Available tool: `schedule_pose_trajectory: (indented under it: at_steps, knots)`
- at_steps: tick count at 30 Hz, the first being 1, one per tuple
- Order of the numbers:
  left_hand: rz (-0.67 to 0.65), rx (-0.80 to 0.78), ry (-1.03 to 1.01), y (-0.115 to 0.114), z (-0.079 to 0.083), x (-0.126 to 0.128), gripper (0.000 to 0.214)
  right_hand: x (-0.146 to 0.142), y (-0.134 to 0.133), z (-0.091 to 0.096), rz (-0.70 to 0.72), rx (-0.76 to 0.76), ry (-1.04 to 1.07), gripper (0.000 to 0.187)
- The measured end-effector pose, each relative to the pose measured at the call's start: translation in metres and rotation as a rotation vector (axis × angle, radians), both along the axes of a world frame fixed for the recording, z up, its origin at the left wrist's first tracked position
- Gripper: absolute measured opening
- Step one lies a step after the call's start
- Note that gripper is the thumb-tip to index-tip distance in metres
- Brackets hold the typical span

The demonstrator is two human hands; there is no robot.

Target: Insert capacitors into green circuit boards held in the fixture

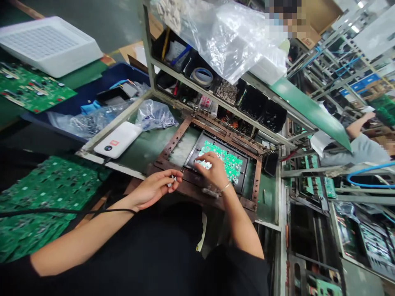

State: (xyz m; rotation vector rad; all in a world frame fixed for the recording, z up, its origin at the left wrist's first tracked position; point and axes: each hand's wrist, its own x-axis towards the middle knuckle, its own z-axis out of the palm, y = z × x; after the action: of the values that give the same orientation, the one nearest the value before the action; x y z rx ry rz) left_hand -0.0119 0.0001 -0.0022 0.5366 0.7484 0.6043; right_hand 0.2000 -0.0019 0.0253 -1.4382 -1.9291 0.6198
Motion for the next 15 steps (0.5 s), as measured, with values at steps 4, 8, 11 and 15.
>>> schedule_pose_trajectory:
  at_steps: [4, 8, 11, 15]
  knots:
    - [-0.001, -0.011, -0.009, 0.001, 0.003, -0.004, 0.023, 0.055, 0.043, -0.028, -0.301, 0.061, -0.137, 0.012]
    - [-0.029, -0.009, -0.001, 0.0, 0.001, -0.007, 0.027, 0.083, 0.074, -0.056, -0.398, 0.056, -0.23, 0.016]
    - [-0.059, 0.013, 0.017, 0.0, -0.002, -0.006, 0.033, 0.083, 0.088, -0.068, -0.383, 0.055, -0.283, 0.017]
    - [-0.063, 0.022, 0.043, 0.001, -0.003, -0.006, 0.041, 0.079, 0.103, -0.077, -0.379, 0.03, -0.323, 0.018]
